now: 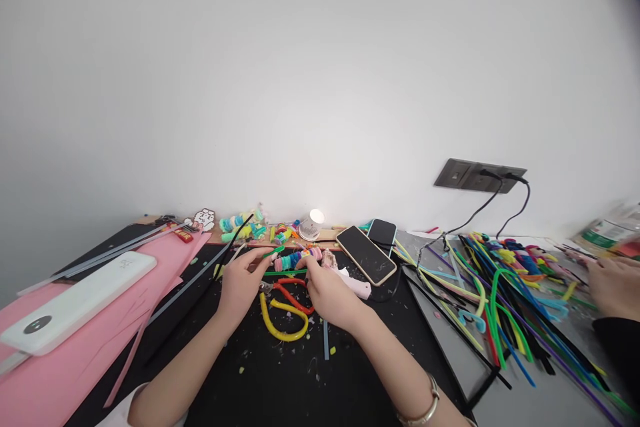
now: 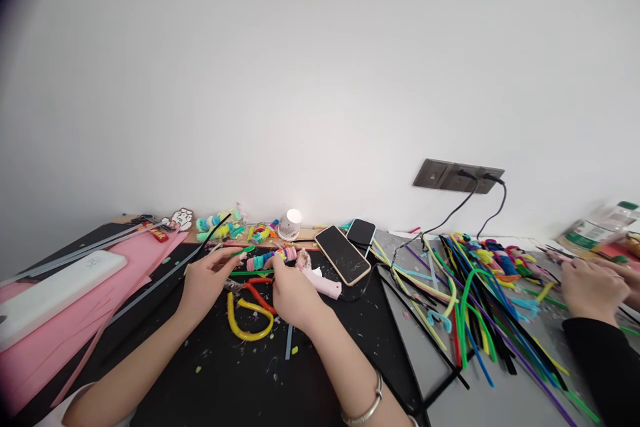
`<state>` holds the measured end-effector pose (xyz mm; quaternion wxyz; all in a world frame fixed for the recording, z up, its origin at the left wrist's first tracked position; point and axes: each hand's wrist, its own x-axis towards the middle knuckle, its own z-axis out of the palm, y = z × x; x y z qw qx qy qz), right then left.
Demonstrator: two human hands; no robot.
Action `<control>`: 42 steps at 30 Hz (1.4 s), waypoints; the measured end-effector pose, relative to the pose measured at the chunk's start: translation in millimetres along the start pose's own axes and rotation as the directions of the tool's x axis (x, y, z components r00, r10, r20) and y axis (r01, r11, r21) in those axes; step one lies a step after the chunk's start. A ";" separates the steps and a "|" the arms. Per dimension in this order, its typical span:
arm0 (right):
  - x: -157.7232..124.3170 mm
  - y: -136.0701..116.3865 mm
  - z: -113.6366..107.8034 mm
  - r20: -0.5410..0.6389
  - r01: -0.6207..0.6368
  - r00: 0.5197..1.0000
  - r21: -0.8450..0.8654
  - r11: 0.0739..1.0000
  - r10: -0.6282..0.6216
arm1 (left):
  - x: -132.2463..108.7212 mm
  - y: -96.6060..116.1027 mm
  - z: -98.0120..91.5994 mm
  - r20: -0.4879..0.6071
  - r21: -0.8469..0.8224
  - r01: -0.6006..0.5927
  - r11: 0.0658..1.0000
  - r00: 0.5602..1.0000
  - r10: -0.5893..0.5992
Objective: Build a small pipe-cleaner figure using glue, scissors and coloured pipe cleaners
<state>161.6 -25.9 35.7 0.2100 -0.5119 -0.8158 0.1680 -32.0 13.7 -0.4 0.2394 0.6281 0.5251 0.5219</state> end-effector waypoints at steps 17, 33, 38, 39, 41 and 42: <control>27.0 -19.9 -19.9 0.336 0.063 0.942 -0.218 0.974 0.014 | 9.0 -18.5 -2.6 -0.120 -0.178 0.191 0.965 0.969 -0.214; 34.8 -3.9 -20.5 -0.055 -0.104 0.994 -0.226 0.968 0.094 | 3.1 -8.5 2.0 0.180 -0.081 -0.026 0.996 0.983 0.040; 27.6 -6.3 -17.6 -0.083 0.035 0.994 -0.332 0.943 -0.066 | 0.3 -3.4 3.2 0.278 -0.052 -0.123 0.991 0.951 0.133; 26.9 -7.1 -16.9 -0.064 0.041 0.996 -0.364 0.931 -0.070 | -0.1 -2.5 3.7 0.285 -0.048 -0.137 0.989 0.947 0.145; 26.5 -8.0 -15.8 -0.029 0.035 0.998 -0.414 0.910 -0.052 | -0.7 -1.5 4.5 0.297 -0.039 -0.161 0.986 0.940 0.166; 26.5 -8.1 -15.4 -0.016 0.032 0.999 -0.432 0.901 -0.043 | -1.0 -1.6 4.9 0.304 -0.036 -0.171 0.985 0.937 0.174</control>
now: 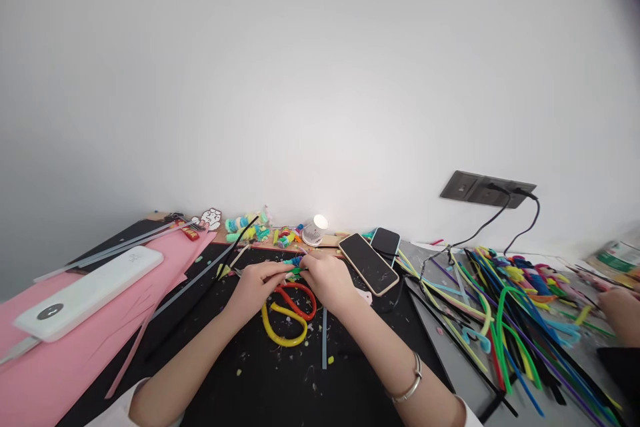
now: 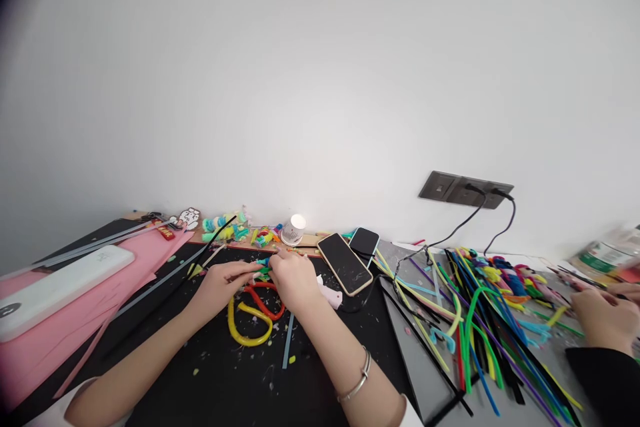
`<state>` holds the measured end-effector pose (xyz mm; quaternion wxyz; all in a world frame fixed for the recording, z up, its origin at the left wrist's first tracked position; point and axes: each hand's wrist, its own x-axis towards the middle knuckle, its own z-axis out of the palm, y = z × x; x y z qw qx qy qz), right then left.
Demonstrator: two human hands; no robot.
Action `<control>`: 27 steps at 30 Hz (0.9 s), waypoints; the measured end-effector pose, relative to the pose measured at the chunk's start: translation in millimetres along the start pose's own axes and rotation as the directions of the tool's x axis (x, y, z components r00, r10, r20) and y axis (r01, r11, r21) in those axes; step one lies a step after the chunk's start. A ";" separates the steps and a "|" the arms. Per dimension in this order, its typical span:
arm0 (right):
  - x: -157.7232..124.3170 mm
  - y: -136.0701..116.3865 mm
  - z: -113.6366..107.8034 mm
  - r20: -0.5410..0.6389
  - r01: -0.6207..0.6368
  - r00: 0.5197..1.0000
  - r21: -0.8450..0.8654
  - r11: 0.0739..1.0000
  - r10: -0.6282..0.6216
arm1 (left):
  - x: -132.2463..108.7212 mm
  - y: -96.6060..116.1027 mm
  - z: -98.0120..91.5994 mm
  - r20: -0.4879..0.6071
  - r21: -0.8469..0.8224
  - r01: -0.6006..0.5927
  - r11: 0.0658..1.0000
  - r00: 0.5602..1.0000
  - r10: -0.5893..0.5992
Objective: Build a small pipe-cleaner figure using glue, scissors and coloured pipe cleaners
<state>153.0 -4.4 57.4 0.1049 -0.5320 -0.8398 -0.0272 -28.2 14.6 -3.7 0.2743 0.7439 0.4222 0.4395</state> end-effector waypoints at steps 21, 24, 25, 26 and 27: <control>3.2 9.0 -2.3 0.078 -0.072 0.994 -0.095 0.993 0.080 | 0.4 -1.5 0.3 -0.096 -0.058 0.107 0.993 0.989 -0.112; 6.1 16.2 -6.1 0.088 -0.139 0.985 -0.095 0.986 0.148 | 1.0 -4.2 -0.9 -0.160 -0.097 0.184 0.978 0.967 -0.198; 7.4 18.1 -8.0 0.084 -0.153 0.983 -0.094 0.984 0.161 | 1.2 -4.6 -1.6 -0.173 -0.101 0.211 0.972 0.959 -0.226; 9.2 19.7 -10.1 0.074 -0.159 0.983 -0.093 0.983 0.166 | 1.4 -4.7 -2.4 -0.186 -0.099 0.235 0.967 0.950 -0.250; 11.5 21.0 -12.4 0.065 -0.159 0.984 -0.094 0.983 0.166 | 1.5 -4.6 -3.1 -0.198 -0.092 0.253 0.963 0.943 -0.267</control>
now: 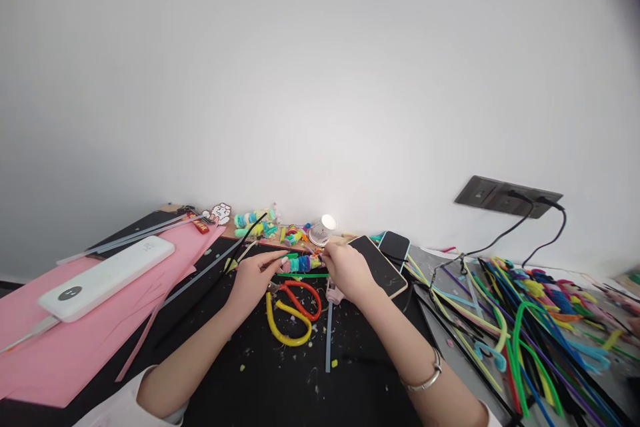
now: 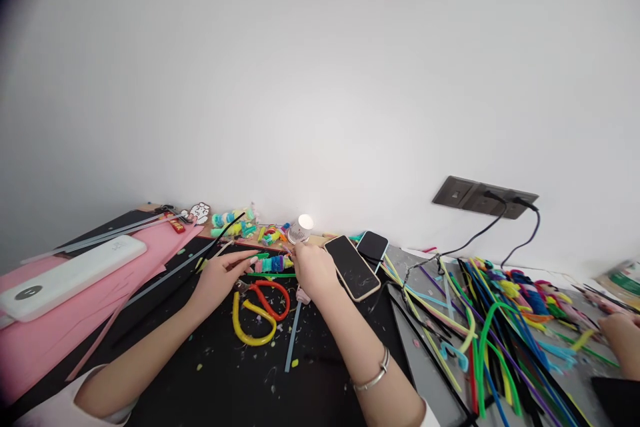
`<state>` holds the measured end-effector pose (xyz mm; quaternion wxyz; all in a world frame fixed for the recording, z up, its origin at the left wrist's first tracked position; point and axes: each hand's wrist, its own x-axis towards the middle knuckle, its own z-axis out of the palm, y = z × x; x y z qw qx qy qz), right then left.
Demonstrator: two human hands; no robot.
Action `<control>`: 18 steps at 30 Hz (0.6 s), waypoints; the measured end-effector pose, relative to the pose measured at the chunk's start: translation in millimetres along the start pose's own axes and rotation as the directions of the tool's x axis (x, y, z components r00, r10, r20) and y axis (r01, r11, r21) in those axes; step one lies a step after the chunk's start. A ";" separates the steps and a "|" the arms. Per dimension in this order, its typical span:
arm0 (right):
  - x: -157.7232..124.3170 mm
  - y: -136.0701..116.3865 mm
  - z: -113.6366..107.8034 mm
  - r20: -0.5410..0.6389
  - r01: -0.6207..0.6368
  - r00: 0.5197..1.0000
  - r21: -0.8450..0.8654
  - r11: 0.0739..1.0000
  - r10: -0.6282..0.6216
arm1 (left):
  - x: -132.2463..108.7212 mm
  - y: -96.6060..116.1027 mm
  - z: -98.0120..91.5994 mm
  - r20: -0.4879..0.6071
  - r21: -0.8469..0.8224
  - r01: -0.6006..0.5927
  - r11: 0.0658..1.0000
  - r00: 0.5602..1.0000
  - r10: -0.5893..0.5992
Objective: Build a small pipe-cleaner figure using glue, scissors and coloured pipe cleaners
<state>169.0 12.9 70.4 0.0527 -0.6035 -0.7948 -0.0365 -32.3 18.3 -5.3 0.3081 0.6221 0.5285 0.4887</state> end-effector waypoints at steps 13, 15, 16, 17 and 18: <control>65.5 -18.3 -1.6 0.115 0.193 0.976 -0.049 0.980 -0.186 | 2.5 -5.6 -1.2 -0.054 -0.014 0.069 0.997 0.996 -0.070; 74.8 -24.7 3.3 0.116 0.224 0.969 -0.030 0.974 -0.219 | 3.4 -5.4 -1.4 -0.063 -0.025 0.072 0.997 0.995 -0.074; 79.0 -27.7 6.1 0.119 0.235 0.966 -0.019 0.972 -0.232 | 3.8 -5.1 -1.5 -0.069 -0.030 0.068 0.997 0.995 -0.070; 83.0 -30.3 9.2 0.122 0.243 0.963 -0.008 0.970 -0.240 | 4.3 -4.9 -1.6 -0.074 -0.035 0.061 0.998 0.995 -0.064; 86.6 -32.4 12.3 0.126 0.246 0.961 0.003 0.969 -0.244 | 4.7 -4.6 -1.7 -0.079 -0.039 0.056 0.998 0.995 -0.059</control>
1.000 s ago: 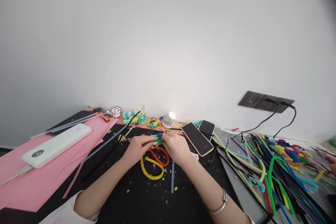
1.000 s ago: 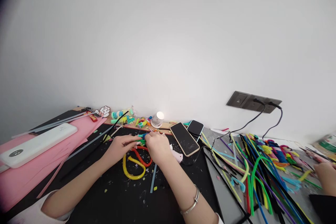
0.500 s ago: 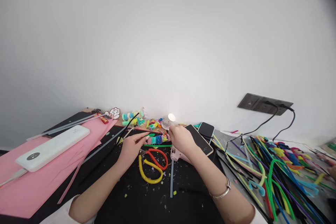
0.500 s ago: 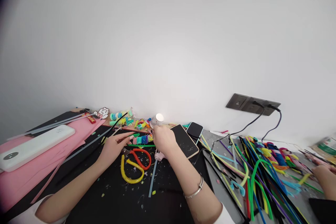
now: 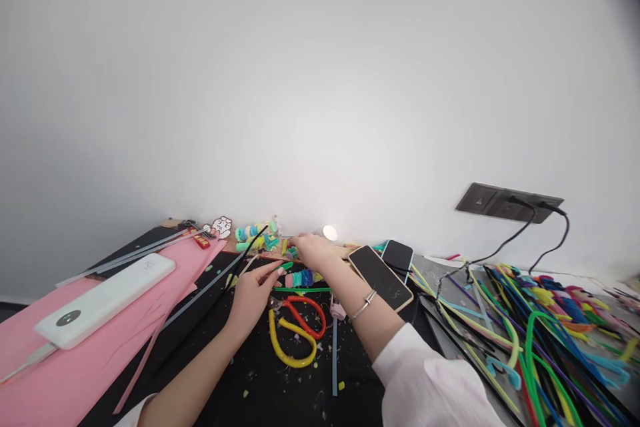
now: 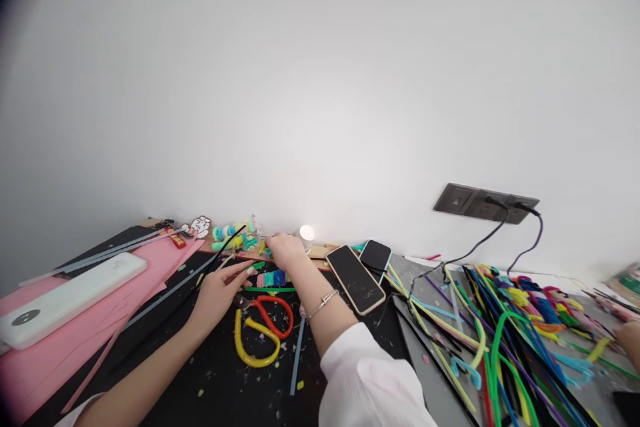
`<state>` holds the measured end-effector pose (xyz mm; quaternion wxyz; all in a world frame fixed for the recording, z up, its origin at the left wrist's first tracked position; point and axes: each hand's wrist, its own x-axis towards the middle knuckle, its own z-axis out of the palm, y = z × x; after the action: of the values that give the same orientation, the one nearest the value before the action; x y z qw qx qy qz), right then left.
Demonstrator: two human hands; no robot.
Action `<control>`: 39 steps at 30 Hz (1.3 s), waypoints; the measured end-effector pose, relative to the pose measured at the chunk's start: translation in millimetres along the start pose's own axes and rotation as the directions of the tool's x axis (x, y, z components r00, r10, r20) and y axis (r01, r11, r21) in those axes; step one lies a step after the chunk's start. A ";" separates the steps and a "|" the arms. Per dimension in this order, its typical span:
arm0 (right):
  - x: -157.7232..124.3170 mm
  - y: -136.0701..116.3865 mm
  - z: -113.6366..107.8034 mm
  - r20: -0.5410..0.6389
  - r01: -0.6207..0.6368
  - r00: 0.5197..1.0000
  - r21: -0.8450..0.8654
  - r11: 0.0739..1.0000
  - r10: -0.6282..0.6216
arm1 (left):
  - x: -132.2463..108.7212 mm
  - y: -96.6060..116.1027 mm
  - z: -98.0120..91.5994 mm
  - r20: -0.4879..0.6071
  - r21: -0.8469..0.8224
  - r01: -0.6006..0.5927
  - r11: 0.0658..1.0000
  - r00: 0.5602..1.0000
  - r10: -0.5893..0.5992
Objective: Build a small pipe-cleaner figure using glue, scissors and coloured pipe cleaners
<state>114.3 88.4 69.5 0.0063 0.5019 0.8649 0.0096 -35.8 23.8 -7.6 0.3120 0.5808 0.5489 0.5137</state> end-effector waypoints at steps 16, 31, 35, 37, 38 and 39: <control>16.9 21.7 9.6 -0.045 -0.044 0.997 0.277 0.960 0.059 | 1.0 0.4 -2.1 -0.013 -0.023 0.044 0.999 0.999 -0.045; -72.4 5.1 -6.2 -0.114 0.075 0.991 0.092 0.993 -0.064 | -5.5 5.1 3.1 0.170 0.026 -0.210 0.977 0.964 0.203; -76.5 -4.5 -2.5 -0.070 0.063 0.995 -0.042 0.997 -0.066 | -6.5 4.5 3.6 0.216 0.084 -0.284 0.955 0.941 0.260; -77.8 -7.1 -3.1 -0.078 0.051 0.995 -0.076 0.996 -0.057 | -6.9 6.4 3.1 0.221 0.106 -0.308 0.946 0.934 0.279; -78.5 -8.4 -3.6 -0.080 0.045 0.995 -0.088 0.995 -0.052 | -7.0 7.5 2.9 0.223 0.118 -0.317 0.941 0.932 0.286; -79.2 -9.7 -4.3 -0.079 0.038 0.996 -0.097 0.995 -0.046 | -6.9 8.4 2.8 0.225 0.130 -0.326 0.936 0.930 0.292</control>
<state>145.1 14.9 73.6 -0.0048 0.4818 0.8734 0.0711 -29.5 16.0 -2.3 0.2319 0.7332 0.4565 0.4474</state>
